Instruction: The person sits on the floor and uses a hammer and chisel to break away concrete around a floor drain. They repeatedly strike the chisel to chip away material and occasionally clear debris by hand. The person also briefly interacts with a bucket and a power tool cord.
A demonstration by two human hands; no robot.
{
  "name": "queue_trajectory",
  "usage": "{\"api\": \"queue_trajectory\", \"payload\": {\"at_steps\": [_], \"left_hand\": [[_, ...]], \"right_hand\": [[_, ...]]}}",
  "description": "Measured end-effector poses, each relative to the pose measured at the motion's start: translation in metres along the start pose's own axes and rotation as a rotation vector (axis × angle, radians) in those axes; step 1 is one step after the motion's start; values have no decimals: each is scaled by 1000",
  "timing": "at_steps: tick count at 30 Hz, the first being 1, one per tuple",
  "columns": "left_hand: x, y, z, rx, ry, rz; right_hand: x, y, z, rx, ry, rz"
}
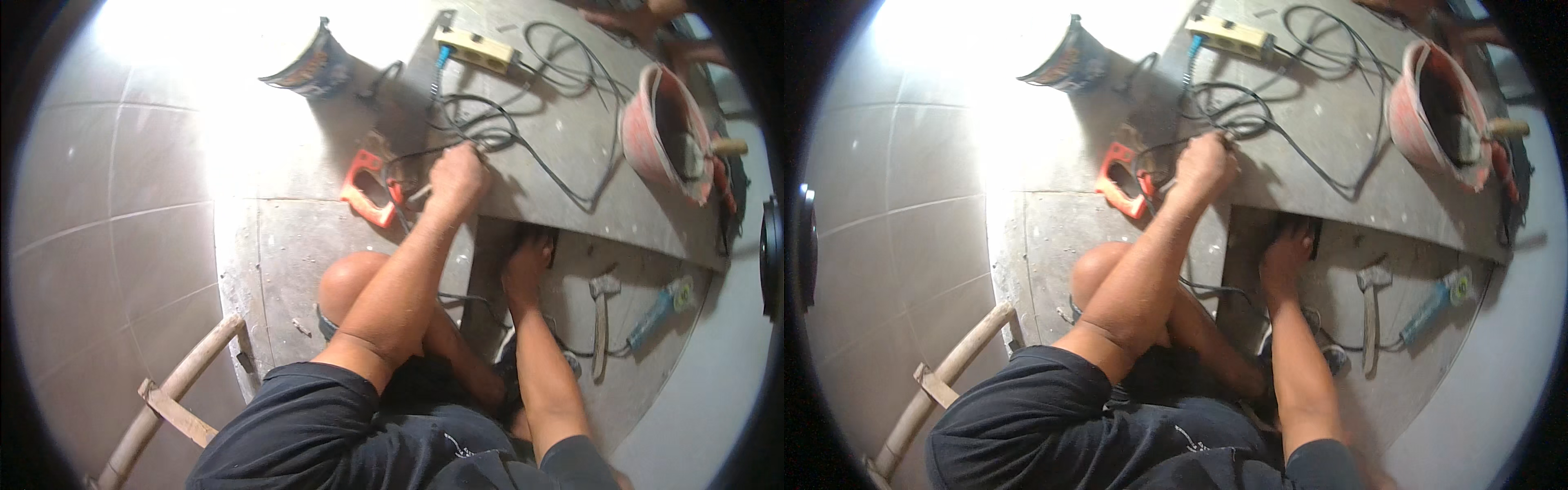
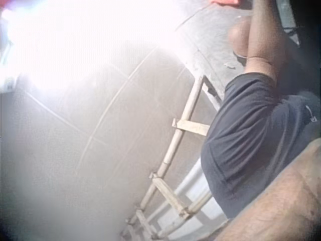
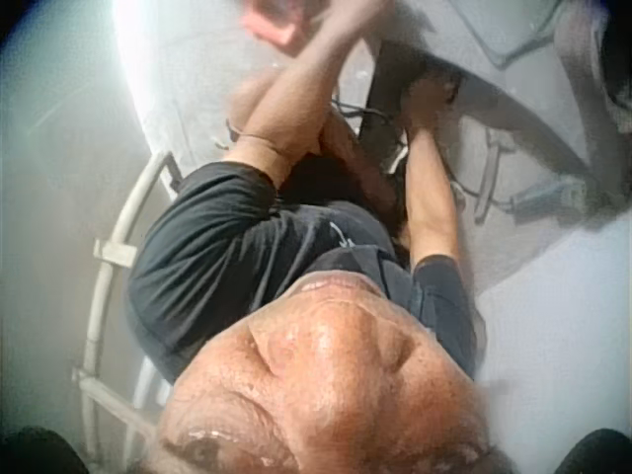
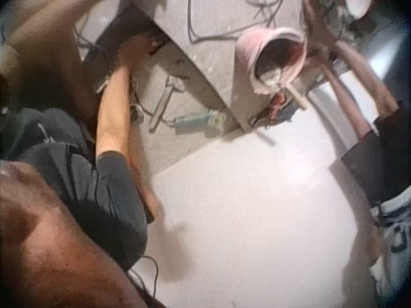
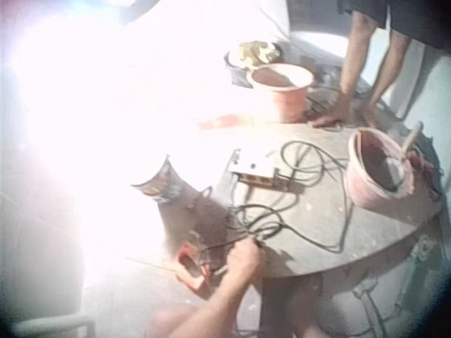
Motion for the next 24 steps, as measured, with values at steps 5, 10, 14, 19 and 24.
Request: {"api": "queue_trajectory", "payload": {"at_steps": [5, 10, 14, 19, 24], "left_hand": [[2, 7, 16, -91, 80, 79], [4, -8, 18, -153, 93, 59], [7, -20, 28, -134, 93, 31], [4, -11, 21, -168, 61, 67], [-2, -16, 18, -188, 25, 41]], "right_hand": [[-10, 31, 46, 233, 117, 42], [-3, 9, 37, 275, 100, 102], [4, -1, 25, 511, 98, 32], [-3, 17, 30, 353, 6, -59], [-7, 25, 34, 492, 7, -31]]}}
Point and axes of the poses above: each hand's wrist, its own x-axis towards the middle knuckle, its own z-axis out of the palm, y = z × x, the point moved 4 cm from there along x, towards the middle knuckle, and after that the axes turned 9 degrees about x, right-handed, at the moved point
